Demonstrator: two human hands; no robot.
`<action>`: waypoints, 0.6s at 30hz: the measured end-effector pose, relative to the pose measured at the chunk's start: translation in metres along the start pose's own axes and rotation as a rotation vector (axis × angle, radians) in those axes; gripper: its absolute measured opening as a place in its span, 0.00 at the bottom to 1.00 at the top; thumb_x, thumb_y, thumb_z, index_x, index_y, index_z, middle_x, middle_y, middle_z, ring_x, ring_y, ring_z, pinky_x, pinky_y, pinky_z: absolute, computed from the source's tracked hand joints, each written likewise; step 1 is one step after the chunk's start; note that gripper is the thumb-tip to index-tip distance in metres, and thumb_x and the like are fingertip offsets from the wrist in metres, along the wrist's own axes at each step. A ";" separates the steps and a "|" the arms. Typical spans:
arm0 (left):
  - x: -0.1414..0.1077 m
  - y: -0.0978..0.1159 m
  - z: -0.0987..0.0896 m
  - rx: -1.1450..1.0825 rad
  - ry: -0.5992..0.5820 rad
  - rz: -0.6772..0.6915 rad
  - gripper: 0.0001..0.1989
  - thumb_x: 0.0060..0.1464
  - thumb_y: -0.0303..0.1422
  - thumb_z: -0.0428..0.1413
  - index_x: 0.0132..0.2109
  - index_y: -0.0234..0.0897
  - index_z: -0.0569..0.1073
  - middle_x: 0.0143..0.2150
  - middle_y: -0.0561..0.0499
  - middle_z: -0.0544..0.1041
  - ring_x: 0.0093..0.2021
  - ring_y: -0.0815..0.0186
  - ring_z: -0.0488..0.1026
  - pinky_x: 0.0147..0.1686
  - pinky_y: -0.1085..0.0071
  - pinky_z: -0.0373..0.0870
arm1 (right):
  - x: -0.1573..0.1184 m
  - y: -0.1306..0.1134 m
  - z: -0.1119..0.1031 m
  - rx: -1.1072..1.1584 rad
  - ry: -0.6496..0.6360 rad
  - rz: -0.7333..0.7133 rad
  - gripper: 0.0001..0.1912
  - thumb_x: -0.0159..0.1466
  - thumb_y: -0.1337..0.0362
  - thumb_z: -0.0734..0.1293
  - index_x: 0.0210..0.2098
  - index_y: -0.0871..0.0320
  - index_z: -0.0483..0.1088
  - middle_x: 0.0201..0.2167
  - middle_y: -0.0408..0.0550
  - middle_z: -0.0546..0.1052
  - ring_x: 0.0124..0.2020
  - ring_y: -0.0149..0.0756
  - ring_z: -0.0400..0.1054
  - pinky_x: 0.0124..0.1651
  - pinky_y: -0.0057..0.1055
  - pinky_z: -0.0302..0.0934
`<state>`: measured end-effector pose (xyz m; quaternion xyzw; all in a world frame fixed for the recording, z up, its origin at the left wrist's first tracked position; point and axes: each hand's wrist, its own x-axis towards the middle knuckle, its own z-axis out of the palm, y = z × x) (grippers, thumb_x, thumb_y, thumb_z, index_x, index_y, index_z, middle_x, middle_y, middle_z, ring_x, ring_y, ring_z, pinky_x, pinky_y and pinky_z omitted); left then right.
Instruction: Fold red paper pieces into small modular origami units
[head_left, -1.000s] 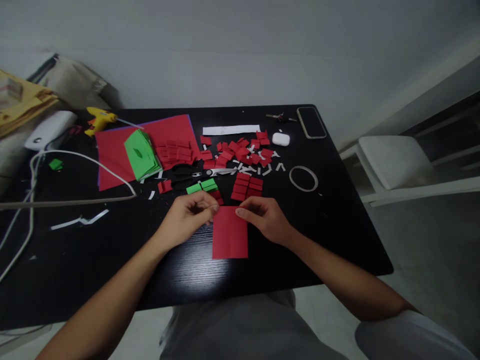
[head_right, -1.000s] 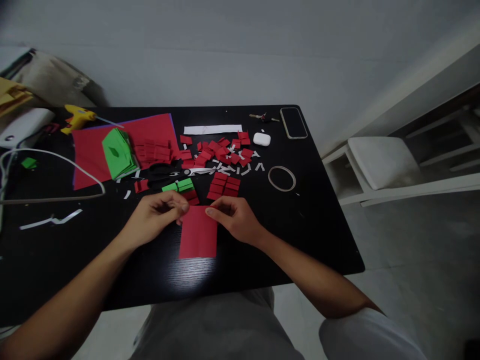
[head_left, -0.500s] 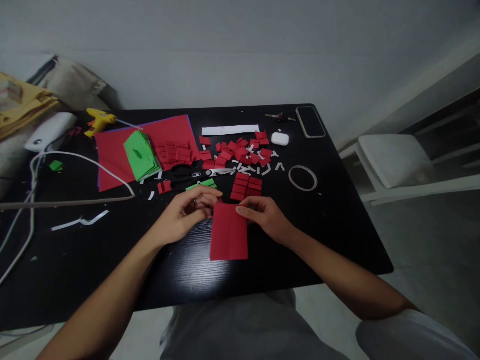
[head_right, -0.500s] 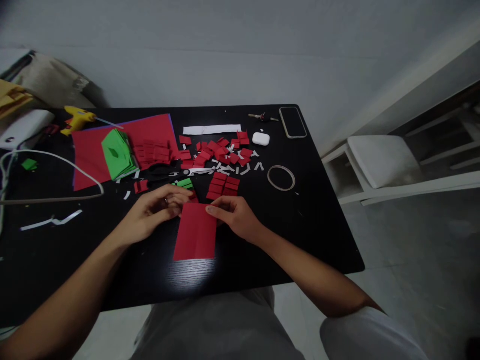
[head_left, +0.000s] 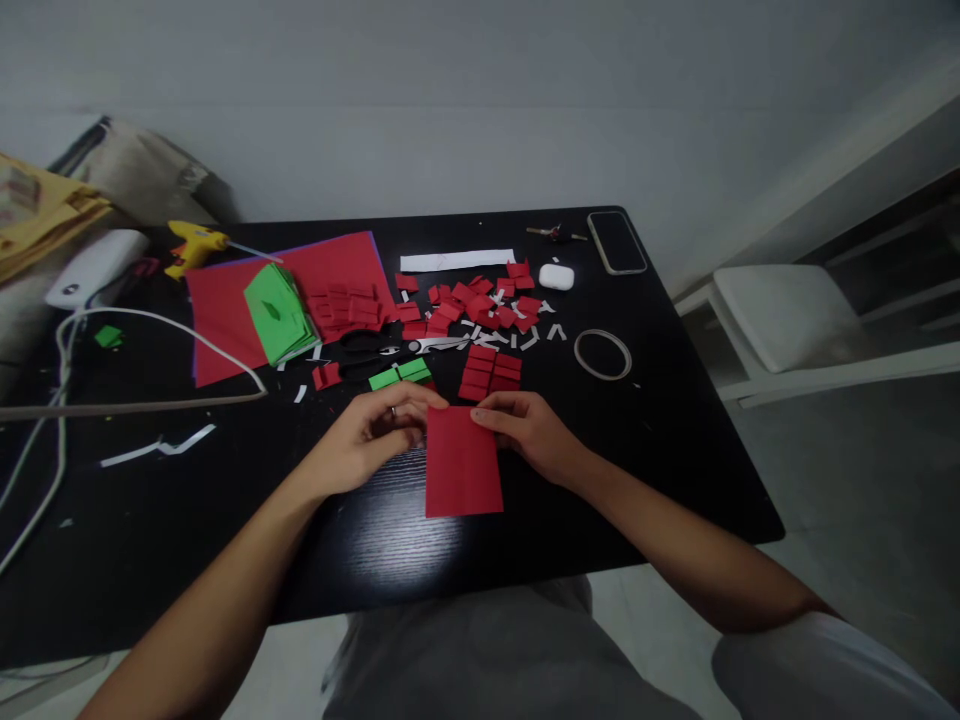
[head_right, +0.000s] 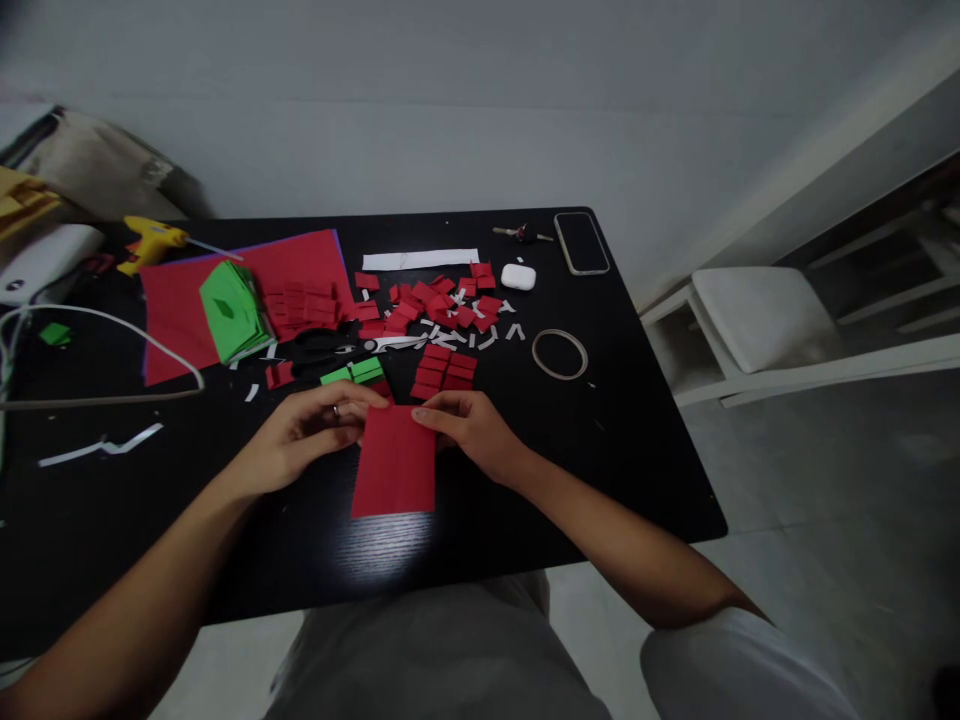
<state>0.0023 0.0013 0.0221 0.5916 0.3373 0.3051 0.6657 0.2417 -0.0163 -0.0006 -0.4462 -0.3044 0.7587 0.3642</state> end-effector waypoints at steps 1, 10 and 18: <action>0.000 0.000 0.000 0.000 0.003 0.000 0.15 0.59 0.25 0.60 0.52 0.40 0.78 0.41 0.49 0.82 0.41 0.66 0.80 0.41 0.75 0.75 | 0.000 0.000 0.000 0.000 0.000 0.000 0.14 0.54 0.56 0.81 0.29 0.60 0.79 0.27 0.40 0.76 0.28 0.26 0.70 0.32 0.24 0.66; 0.001 -0.001 0.003 0.048 0.019 0.005 0.10 0.61 0.31 0.62 0.50 0.39 0.78 0.41 0.49 0.82 0.40 0.66 0.79 0.40 0.74 0.74 | -0.001 0.000 0.002 -0.055 -0.007 -0.015 0.15 0.55 0.55 0.80 0.30 0.59 0.78 0.28 0.41 0.78 0.28 0.28 0.72 0.33 0.25 0.67; 0.003 -0.008 0.006 0.212 0.217 0.019 0.08 0.60 0.36 0.63 0.42 0.36 0.78 0.32 0.52 0.78 0.30 0.71 0.73 0.31 0.77 0.67 | 0.003 0.007 -0.002 -0.033 -0.062 -0.077 0.23 0.60 0.43 0.75 0.33 0.59 0.79 0.30 0.44 0.78 0.31 0.31 0.73 0.36 0.28 0.69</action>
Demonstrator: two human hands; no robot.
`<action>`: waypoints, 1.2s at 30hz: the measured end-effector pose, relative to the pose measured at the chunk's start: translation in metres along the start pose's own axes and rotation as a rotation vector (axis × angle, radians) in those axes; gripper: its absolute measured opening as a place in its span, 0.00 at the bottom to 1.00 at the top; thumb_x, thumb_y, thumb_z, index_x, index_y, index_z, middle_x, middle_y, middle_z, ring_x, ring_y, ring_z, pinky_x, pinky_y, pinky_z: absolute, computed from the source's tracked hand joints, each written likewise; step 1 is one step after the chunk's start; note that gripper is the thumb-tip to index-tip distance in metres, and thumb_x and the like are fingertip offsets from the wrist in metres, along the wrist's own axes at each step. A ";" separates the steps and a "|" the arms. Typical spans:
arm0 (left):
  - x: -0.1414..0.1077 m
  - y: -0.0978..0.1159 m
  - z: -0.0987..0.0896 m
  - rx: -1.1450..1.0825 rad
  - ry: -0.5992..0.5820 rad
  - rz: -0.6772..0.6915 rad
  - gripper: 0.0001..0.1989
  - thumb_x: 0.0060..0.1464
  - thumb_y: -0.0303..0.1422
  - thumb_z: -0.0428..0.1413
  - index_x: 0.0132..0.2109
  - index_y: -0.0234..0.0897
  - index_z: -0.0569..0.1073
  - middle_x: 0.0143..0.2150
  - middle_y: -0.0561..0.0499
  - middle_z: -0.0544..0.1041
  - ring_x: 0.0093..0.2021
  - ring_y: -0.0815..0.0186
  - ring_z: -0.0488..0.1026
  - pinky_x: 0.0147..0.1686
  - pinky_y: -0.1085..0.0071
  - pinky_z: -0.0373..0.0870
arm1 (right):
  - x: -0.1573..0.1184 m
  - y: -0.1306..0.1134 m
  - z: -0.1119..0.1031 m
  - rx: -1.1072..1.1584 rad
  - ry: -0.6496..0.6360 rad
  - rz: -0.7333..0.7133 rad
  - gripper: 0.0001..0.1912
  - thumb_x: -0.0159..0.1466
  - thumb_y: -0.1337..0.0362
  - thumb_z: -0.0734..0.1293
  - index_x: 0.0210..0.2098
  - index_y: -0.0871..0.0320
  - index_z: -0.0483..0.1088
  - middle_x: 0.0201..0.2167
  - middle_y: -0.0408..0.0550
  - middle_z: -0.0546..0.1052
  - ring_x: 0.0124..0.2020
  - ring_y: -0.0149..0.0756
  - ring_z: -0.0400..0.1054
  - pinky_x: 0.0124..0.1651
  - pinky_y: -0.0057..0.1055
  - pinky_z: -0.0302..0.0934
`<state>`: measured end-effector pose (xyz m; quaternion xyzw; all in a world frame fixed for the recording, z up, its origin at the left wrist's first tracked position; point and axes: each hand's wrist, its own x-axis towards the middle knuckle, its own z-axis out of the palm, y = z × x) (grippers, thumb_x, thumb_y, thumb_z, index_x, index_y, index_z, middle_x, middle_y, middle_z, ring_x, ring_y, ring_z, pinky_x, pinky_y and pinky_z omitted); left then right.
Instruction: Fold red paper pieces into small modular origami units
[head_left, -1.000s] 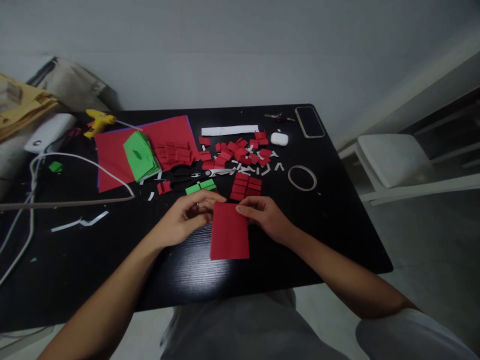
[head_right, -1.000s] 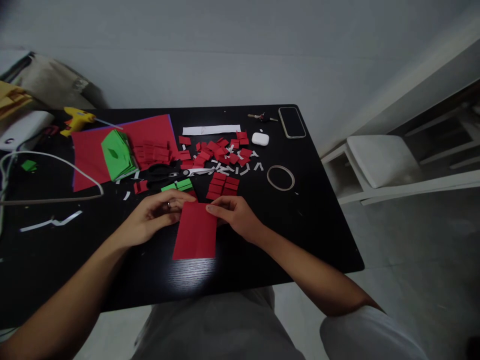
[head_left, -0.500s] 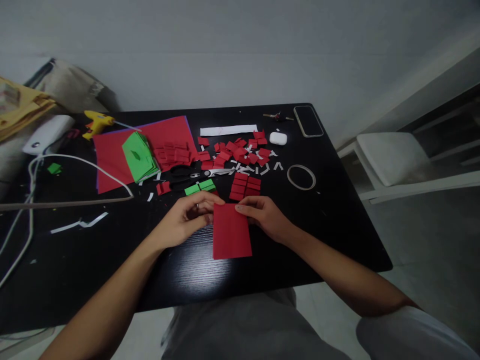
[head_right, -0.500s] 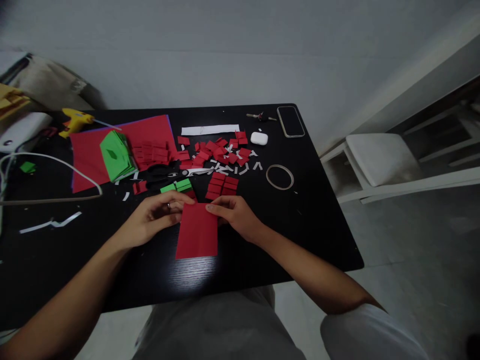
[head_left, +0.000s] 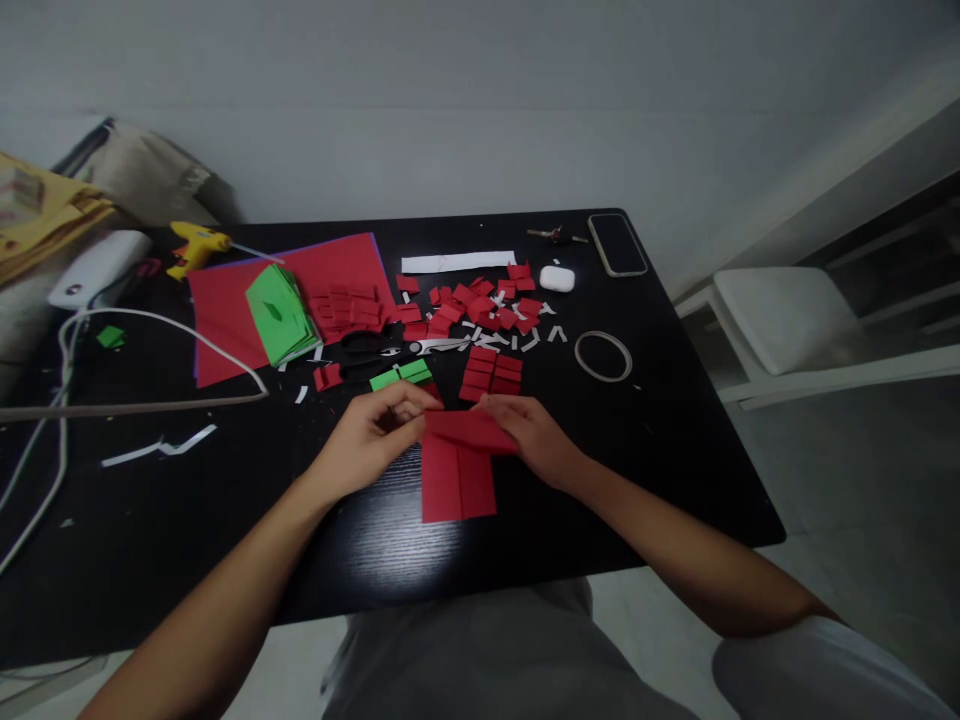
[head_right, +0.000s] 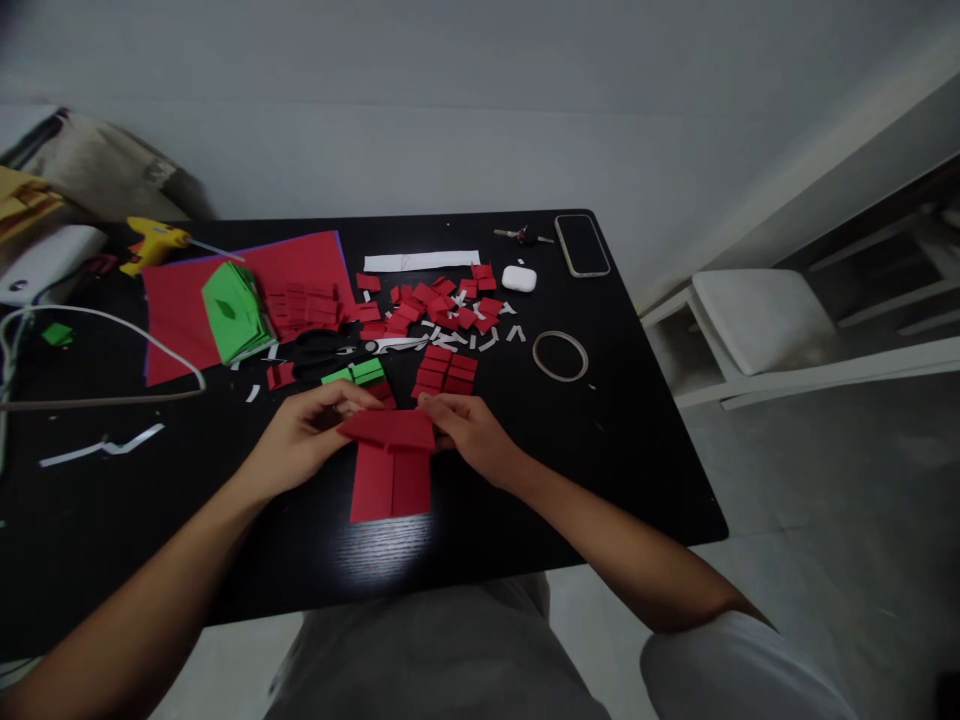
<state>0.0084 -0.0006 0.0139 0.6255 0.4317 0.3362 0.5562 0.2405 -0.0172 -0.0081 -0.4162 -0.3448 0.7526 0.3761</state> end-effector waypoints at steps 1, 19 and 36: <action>0.001 -0.001 0.001 0.004 0.035 0.004 0.08 0.60 0.36 0.63 0.40 0.36 0.78 0.30 0.53 0.77 0.30 0.71 0.72 0.31 0.77 0.67 | 0.001 0.001 -0.001 0.018 -0.004 -0.020 0.26 0.61 0.40 0.73 0.34 0.59 0.79 0.30 0.45 0.79 0.31 0.32 0.74 0.36 0.28 0.70; -0.006 -0.004 0.024 -0.073 0.201 0.157 0.10 0.61 0.31 0.64 0.43 0.39 0.69 0.30 0.57 0.72 0.29 0.75 0.69 0.32 0.78 0.66 | -0.010 0.004 0.012 -0.217 0.279 -0.389 0.21 0.58 0.58 0.78 0.40 0.50 0.61 0.28 0.36 0.75 0.29 0.30 0.73 0.37 0.30 0.68; -0.001 0.013 0.008 0.004 0.002 -0.046 0.08 0.60 0.33 0.56 0.38 0.37 0.80 0.34 0.49 0.81 0.35 0.63 0.76 0.36 0.70 0.72 | -0.006 -0.010 -0.002 0.034 -0.062 -0.063 0.14 0.58 0.63 0.66 0.34 0.59 0.84 0.34 0.49 0.82 0.38 0.38 0.75 0.46 0.36 0.70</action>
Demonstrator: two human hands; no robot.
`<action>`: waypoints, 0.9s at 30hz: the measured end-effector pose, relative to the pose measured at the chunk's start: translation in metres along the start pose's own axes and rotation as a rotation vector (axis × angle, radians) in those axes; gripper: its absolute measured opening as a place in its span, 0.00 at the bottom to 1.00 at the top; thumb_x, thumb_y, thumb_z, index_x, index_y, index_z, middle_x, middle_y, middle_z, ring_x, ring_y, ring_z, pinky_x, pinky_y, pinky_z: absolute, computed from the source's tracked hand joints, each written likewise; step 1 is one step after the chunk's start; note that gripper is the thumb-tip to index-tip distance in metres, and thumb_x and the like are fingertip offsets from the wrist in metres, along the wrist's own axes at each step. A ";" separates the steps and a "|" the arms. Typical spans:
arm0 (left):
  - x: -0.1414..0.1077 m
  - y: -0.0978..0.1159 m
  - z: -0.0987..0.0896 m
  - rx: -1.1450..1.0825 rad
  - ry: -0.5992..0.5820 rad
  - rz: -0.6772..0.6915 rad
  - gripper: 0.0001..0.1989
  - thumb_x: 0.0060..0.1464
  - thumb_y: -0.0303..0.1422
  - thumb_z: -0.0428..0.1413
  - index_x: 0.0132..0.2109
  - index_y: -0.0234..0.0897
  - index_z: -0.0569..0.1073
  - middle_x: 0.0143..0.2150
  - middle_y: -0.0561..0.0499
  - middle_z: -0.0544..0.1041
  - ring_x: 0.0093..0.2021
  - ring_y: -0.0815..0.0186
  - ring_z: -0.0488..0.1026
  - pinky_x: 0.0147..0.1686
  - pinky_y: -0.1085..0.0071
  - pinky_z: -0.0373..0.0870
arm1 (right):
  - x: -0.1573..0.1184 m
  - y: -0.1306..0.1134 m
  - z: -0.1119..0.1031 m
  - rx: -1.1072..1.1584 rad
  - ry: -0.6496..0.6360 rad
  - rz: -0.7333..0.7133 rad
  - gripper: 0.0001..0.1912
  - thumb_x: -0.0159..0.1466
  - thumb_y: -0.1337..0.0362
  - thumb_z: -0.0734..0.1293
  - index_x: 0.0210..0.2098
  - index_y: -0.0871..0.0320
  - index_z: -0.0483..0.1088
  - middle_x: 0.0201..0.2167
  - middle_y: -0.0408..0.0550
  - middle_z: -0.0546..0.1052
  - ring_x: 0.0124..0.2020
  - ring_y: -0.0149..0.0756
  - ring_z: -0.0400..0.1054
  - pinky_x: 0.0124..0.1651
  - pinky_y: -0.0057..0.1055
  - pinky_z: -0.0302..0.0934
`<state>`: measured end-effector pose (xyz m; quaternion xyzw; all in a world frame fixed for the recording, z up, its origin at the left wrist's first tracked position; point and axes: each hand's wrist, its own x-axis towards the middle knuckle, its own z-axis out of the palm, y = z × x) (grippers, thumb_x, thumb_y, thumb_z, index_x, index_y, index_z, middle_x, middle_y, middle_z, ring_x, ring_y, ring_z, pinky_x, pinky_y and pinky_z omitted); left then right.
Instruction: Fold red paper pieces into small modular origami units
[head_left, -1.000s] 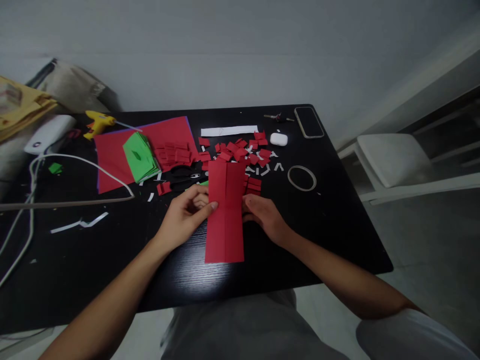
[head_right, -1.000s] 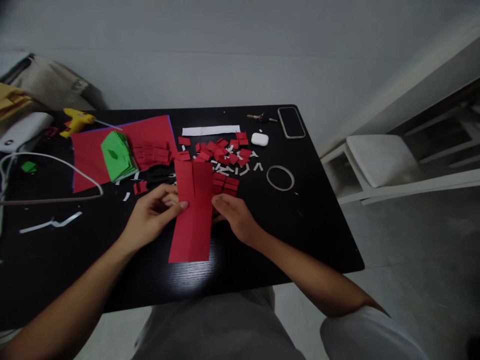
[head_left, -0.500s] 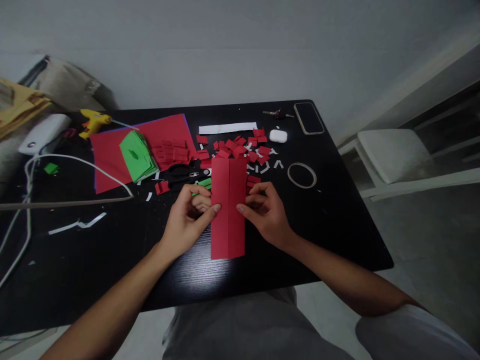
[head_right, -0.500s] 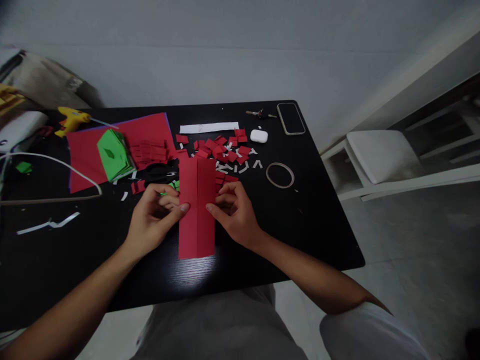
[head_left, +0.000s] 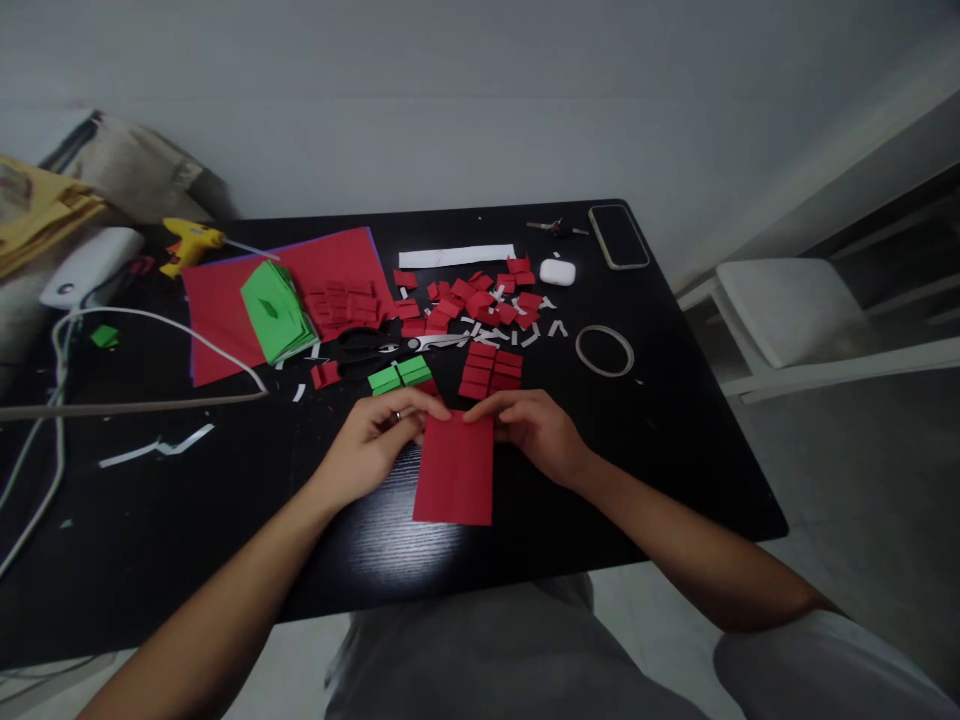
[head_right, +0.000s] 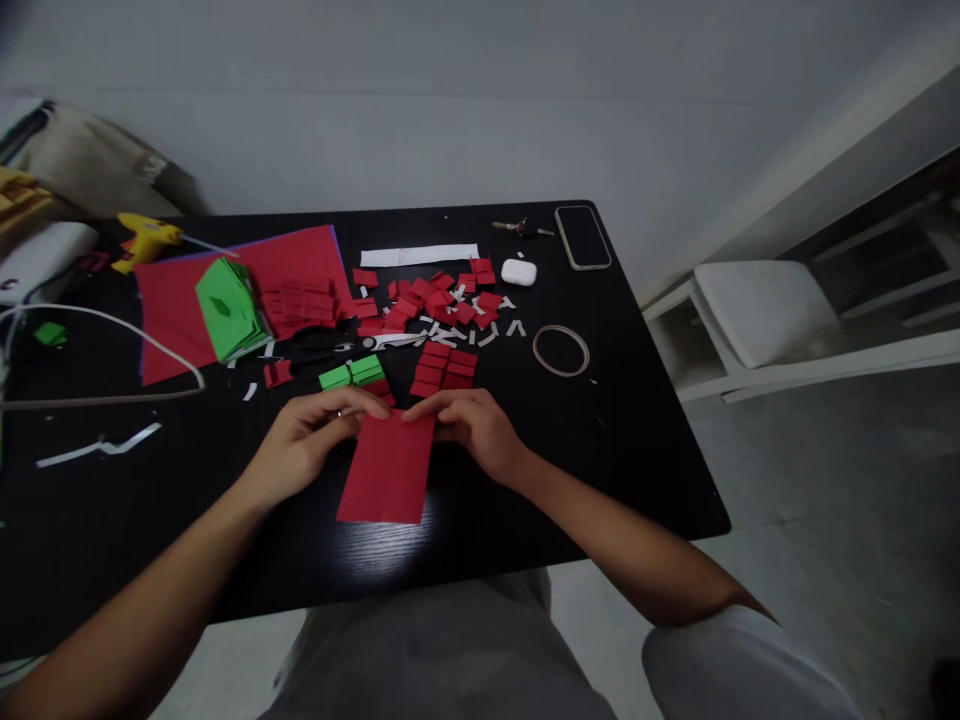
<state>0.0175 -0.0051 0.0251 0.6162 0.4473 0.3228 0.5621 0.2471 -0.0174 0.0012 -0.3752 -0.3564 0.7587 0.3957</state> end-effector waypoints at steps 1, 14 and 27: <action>0.000 0.000 0.000 0.004 -0.011 -0.002 0.08 0.60 0.32 0.56 0.38 0.36 0.80 0.36 0.49 0.81 0.36 0.63 0.76 0.37 0.69 0.72 | 0.000 0.000 0.001 -0.053 0.014 -0.020 0.13 0.59 0.63 0.66 0.35 0.58 0.84 0.35 0.49 0.82 0.39 0.38 0.75 0.47 0.37 0.70; -0.005 -0.017 0.009 0.266 -0.122 0.033 0.10 0.65 0.38 0.57 0.41 0.36 0.77 0.32 0.53 0.77 0.31 0.69 0.70 0.32 0.74 0.64 | -0.003 0.014 0.008 -0.436 0.045 -0.123 0.07 0.61 0.59 0.74 0.34 0.56 0.77 0.30 0.43 0.80 0.32 0.34 0.74 0.40 0.31 0.67; -0.006 -0.012 0.010 0.288 -0.231 0.008 0.09 0.63 0.36 0.56 0.39 0.35 0.76 0.31 0.53 0.75 0.30 0.69 0.69 0.32 0.74 0.65 | -0.004 0.011 0.009 -0.504 -0.029 -0.062 0.03 0.59 0.64 0.71 0.31 0.57 0.75 0.28 0.42 0.76 0.29 0.30 0.69 0.34 0.28 0.62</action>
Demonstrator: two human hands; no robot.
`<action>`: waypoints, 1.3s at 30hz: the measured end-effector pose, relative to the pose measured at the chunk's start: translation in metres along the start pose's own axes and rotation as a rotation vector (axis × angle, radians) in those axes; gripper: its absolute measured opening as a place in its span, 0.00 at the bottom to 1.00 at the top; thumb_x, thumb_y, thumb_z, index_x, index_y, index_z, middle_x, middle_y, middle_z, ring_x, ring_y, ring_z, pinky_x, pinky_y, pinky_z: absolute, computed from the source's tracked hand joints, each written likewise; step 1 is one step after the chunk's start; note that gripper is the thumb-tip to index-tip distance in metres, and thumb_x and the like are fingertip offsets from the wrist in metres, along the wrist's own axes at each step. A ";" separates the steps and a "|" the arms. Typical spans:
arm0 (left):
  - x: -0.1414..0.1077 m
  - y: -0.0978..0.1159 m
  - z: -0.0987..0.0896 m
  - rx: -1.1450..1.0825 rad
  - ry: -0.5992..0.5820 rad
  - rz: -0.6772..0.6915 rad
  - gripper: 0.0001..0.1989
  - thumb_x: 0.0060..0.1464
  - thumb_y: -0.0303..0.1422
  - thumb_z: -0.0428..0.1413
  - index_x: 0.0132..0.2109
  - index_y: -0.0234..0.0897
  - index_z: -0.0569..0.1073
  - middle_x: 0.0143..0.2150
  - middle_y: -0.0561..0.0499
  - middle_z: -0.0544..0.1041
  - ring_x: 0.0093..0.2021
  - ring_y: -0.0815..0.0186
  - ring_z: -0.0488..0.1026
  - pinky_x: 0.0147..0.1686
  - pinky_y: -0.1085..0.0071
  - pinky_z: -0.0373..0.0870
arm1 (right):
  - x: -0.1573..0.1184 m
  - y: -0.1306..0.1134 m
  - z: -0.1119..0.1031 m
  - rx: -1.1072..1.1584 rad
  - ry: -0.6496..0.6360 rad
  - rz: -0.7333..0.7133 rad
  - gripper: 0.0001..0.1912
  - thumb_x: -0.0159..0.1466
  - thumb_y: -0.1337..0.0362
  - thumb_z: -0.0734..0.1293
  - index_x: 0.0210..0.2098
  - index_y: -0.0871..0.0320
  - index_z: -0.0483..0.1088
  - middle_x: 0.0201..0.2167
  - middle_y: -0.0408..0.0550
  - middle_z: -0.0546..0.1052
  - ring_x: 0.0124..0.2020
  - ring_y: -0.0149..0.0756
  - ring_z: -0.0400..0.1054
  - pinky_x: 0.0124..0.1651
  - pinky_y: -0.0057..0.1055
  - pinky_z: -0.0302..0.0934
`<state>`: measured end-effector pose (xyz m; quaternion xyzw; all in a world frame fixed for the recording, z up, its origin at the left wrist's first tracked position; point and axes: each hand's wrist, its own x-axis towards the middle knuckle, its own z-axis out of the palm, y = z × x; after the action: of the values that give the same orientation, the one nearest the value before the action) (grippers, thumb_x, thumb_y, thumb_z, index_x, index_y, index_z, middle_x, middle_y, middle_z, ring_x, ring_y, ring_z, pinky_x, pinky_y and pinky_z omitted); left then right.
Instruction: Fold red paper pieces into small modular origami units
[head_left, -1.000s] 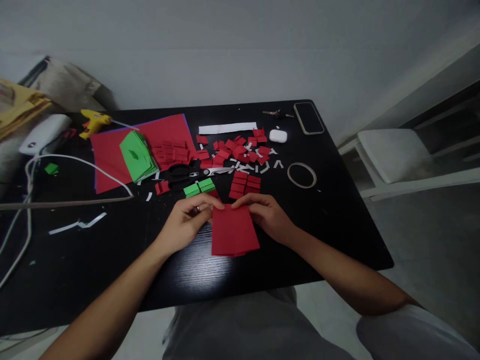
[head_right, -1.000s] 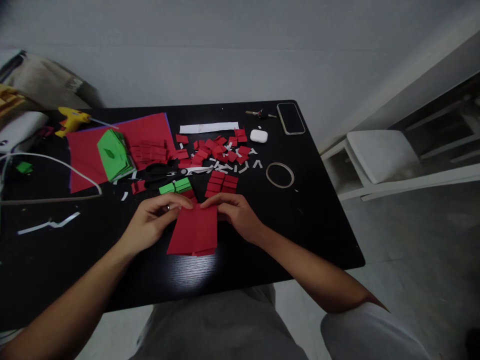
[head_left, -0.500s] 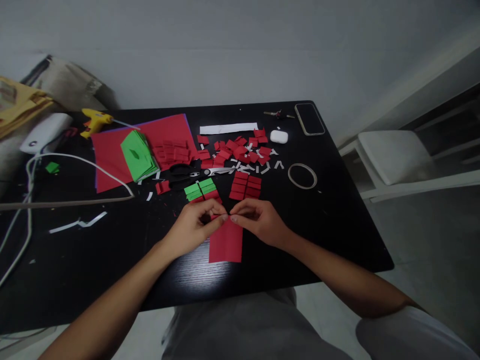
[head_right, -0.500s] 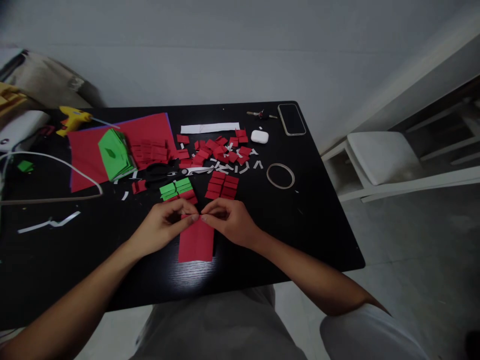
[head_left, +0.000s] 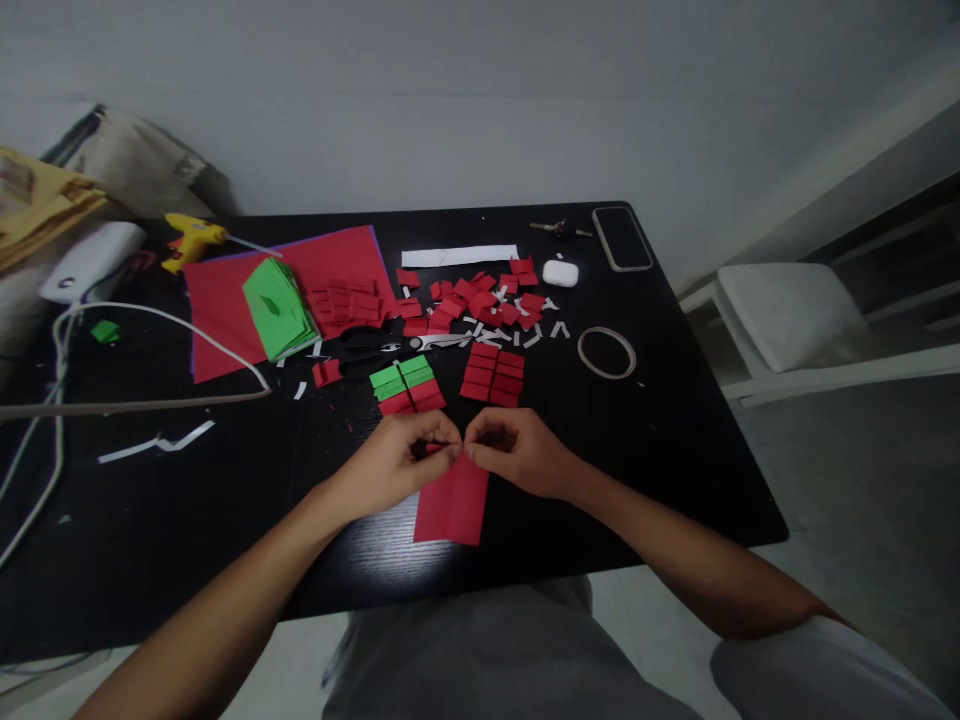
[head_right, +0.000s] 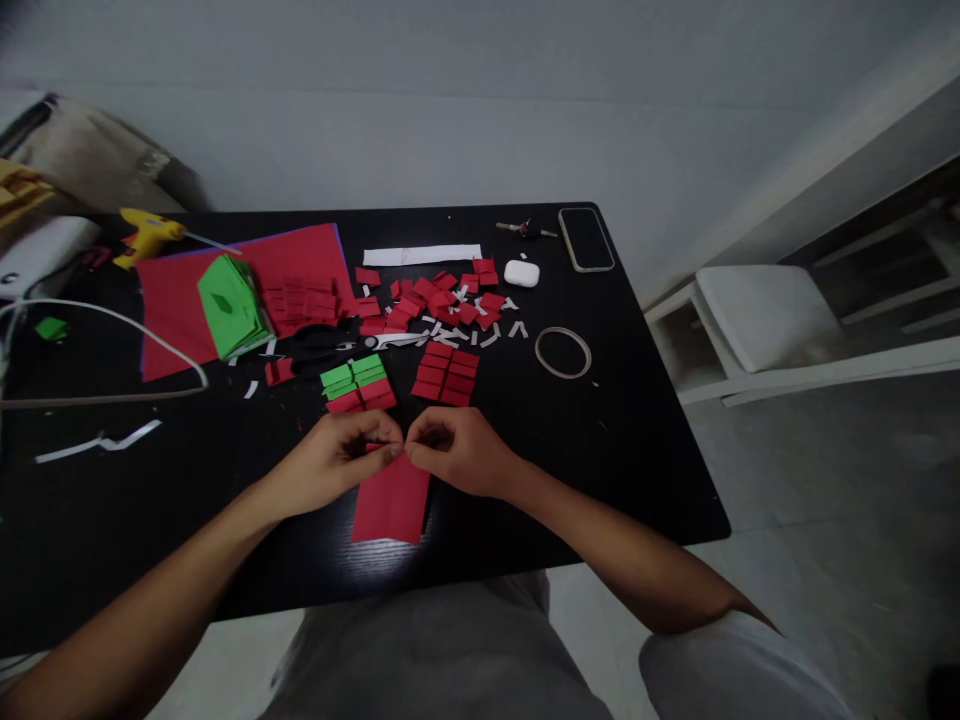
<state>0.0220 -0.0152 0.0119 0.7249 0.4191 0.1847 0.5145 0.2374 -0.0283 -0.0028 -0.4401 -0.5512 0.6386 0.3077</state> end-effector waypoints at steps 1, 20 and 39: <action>0.000 0.000 0.000 -0.001 0.000 0.000 0.09 0.63 0.36 0.56 0.38 0.35 0.76 0.31 0.53 0.75 0.30 0.69 0.68 0.31 0.74 0.64 | 0.000 0.000 0.000 -0.005 0.001 0.000 0.03 0.58 0.64 0.71 0.31 0.57 0.75 0.27 0.42 0.76 0.28 0.30 0.69 0.34 0.28 0.62; 0.001 0.002 -0.024 -0.086 0.096 -0.043 0.09 0.59 0.36 0.58 0.35 0.35 0.76 0.30 0.53 0.73 0.30 0.68 0.67 0.31 0.73 0.63 | 0.007 -0.004 -0.017 0.234 -0.033 0.060 0.10 0.58 0.60 0.75 0.30 0.59 0.72 0.25 0.44 0.79 0.27 0.33 0.75 0.35 0.32 0.71; 0.001 0.004 -0.008 -0.151 -0.026 -0.052 0.03 0.57 0.29 0.56 0.35 0.35 0.72 0.27 0.57 0.70 0.26 0.73 0.64 0.27 0.76 0.59 | 0.003 -0.003 -0.009 0.006 -0.042 -0.031 0.07 0.60 0.61 0.72 0.31 0.60 0.76 0.26 0.41 0.74 0.27 0.28 0.65 0.32 0.26 0.58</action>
<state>0.0189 -0.0102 0.0185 0.6754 0.4159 0.1931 0.5776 0.2445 -0.0213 -0.0006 -0.4171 -0.5624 0.6445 0.3073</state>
